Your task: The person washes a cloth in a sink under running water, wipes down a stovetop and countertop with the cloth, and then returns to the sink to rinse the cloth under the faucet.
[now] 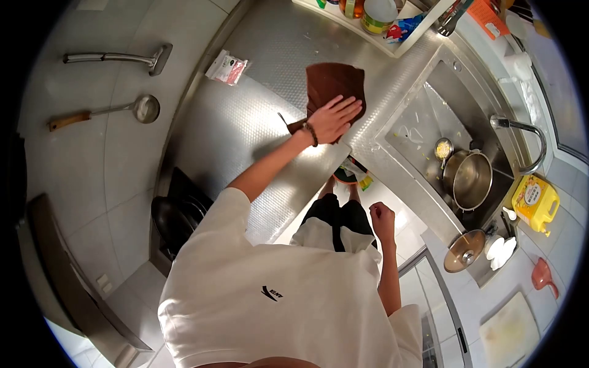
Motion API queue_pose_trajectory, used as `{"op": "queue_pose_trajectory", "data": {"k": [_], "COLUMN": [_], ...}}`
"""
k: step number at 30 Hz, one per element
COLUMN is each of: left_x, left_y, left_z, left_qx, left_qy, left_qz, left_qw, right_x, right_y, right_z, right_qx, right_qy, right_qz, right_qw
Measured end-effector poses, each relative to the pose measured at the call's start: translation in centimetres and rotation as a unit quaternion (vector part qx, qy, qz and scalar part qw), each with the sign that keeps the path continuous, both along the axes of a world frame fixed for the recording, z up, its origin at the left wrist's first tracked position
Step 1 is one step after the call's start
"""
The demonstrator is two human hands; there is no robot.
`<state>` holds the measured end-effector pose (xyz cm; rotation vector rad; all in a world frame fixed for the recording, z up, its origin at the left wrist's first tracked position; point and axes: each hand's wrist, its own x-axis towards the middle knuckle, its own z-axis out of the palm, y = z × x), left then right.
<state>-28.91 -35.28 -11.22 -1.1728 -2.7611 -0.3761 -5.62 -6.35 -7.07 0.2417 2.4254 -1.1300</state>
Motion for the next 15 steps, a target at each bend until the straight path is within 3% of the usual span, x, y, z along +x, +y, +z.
{"op": "queue_pose_trajectory", "data": {"k": [3,7,15], "left_x": [-0.4,-4.8,-10.9], "left_y": [-0.4,-2.9,-5.4], "left_z": [-0.2,-0.4,-3.7], "left_qx": [0.036,-0.070,0.054], "left_qy": [-0.025,0.038,0.035], "left_qz": [0.002,0.096,0.306], "left_qw": [0.999,0.992,0.950], "right_x": [-0.6,-0.2,1.4], "right_y": [-0.4,0.3,2.2], "right_z": [0.7,1.2,1.7], "right_qx": [0.005,0.022,0.033], "right_qy": [-0.004,-0.011,-0.007], "right_qz": [-0.003,-0.006,-0.038], "right_qw": [1.000,1.000,0.999]}}
